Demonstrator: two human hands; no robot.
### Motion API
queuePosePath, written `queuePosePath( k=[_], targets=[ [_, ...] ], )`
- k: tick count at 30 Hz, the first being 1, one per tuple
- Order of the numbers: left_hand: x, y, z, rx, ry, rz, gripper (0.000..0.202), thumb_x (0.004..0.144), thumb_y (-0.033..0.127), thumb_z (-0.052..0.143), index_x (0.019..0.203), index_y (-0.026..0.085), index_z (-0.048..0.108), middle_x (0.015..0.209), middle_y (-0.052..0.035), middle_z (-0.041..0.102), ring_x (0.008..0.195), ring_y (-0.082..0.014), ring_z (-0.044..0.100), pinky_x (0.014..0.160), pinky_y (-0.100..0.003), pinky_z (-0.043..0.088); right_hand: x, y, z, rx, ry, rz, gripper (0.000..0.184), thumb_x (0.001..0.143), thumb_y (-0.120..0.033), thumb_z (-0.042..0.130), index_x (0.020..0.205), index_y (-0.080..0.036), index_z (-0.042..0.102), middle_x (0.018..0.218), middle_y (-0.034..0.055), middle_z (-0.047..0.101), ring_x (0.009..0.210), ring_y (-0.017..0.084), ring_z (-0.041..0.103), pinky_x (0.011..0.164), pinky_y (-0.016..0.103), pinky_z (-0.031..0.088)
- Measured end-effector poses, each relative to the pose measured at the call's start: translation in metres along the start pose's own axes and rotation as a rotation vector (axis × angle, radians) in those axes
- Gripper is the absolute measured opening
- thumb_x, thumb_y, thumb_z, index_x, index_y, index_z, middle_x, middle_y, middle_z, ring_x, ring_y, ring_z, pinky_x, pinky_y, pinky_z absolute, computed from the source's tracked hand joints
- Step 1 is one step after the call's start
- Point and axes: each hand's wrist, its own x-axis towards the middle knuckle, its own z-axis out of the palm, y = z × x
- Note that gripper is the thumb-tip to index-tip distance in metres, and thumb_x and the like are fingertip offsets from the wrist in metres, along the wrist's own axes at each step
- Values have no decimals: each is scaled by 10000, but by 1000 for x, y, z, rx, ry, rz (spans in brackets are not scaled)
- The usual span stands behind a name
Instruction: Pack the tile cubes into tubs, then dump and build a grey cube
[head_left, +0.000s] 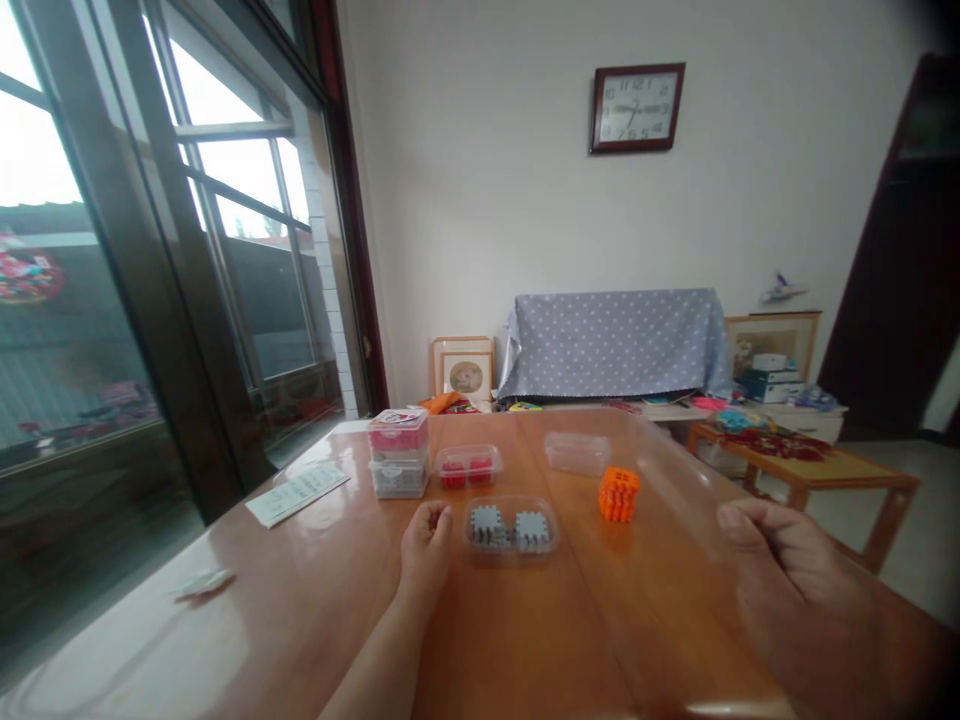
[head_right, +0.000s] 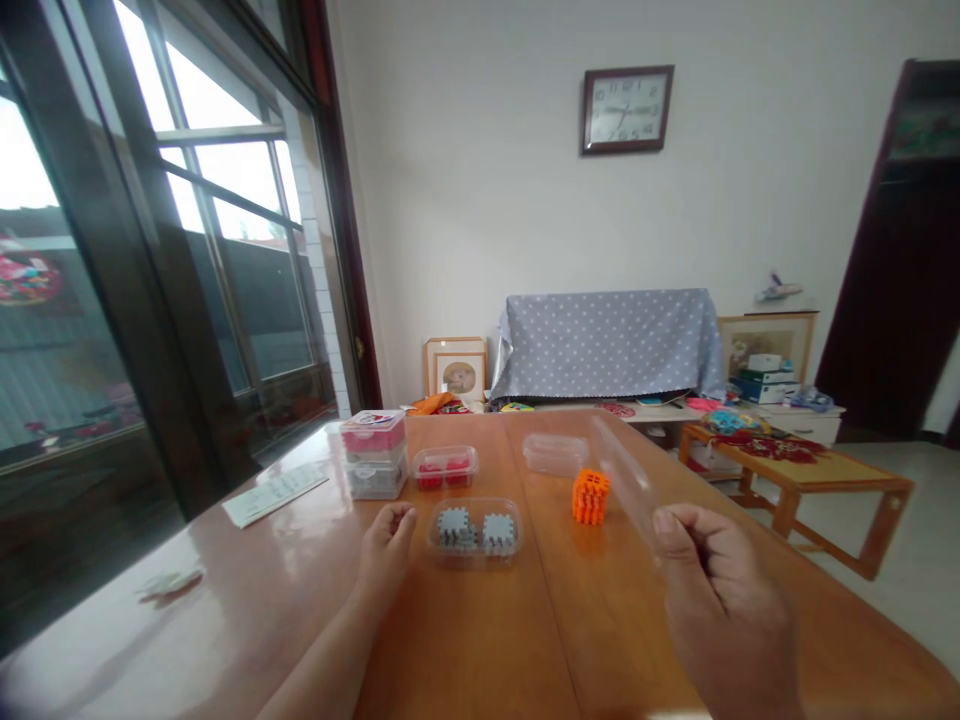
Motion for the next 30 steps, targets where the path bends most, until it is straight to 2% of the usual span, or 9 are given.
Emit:
queuePosePath(
  k=[1, 2, 6, 9, 12, 14, 17, 20, 30],
  targets=[
    [1, -1, -1, -6, -4, -21, 412, 821, 590, 614, 878, 185, 663, 804, -40, 683, 774, -207, 642, 715, -304, 503, -4, -13, 8, 86, 24, -3, 375, 964, -628, 452, 1052, -290, 588, 801, 50, 603, 715, 245, 551, 649, 372, 426],
    [1, -3, -1, -13, -11, -43, 420, 820, 592, 615, 888, 181, 662, 807, -39, 680, 775, -205, 638, 708, -300, 498, -6, -24, 17, 193, -28, 9, 350, 956, -619, 488, 1012, -290, 593, 767, 34, 573, 667, 219, 518, 608, 354, 416],
    [3, -8, -2, -52, -46, -100, 471, 830, 626, 604, 898, 163, 660, 818, -43, 677, 797, -202, 636, 732, -303, 500, -4, -46, 64, 752, -323, 83, 327, 930, -534, 592, 783, -254, 507, 669, -24, 393, 576, 141, 374, 523, 282, 376],
    [3, -4, -4, -129, -78, -165, 570, 832, 705, 576, 914, 150, 679, 866, -74, 709, 841, -213, 658, 755, -311, 505, 5, -42, 101, 1004, -546, 267, 341, 869, -449, 694, 750, -243, 451, 663, -57, 333, 515, 103, 282, 457, 237, 315],
    [4, 4, -7, -197, -106, -243, 683, 841, 757, 531, 1023, 124, 711, 962, -129, 742, 874, -228, 673, 744, -318, 494, 15, -29, 135, 1163, -768, 504, 406, 882, -410, 691, 693, -227, 382, 624, -81, 282, 476, 76, 222, 431, 201, 289],
    [4, 8, -7, -225, -135, -262, 701, 862, 745, 513, 1081, 112, 719, 1007, -148, 746, 895, -235, 674, 761, -329, 488, 20, -19, 155, 1200, -836, 639, 381, 910, -348, 663, 689, -219, 381, 610, -93, 269, 450, 58, 196, 408, 178, 259],
    [5, 9, -5, -272, -197, -246, 608, 855, 683, 593, 1044, 123, 740, 978, -126, 748, 900, -235, 665, 802, -336, 480, 26, -8, 180, 1152, -878, 753, 354, 950, -295, 609, 687, -212, 386, 584, -100, 275, 413, 40, 202, 381, 159, 232],
    [7, 6, -2, -359, -225, -199, 490, 793, 611, 720, 931, 142, 757, 888, -88, 740, 878, -223, 652, 836, -327, 468, 32, 0, 195, 1095, -870, 773, 326, 961, -262, 584, 696, -211, 401, 566, -103, 301, 381, 30, 218, 356, 153, 212],
    [8, -4, 9, -455, -327, -272, 445, 788, 497, 774, 1033, 130, 724, 965, -111, 754, 854, -219, 680, 794, -317, 505, 45, 23, 209, 874, -730, 721, 199, 870, -202, 670, 749, -196, 513, 535, -99, 410, 351, 23, 297, 326, 143, 175]
  ],
)
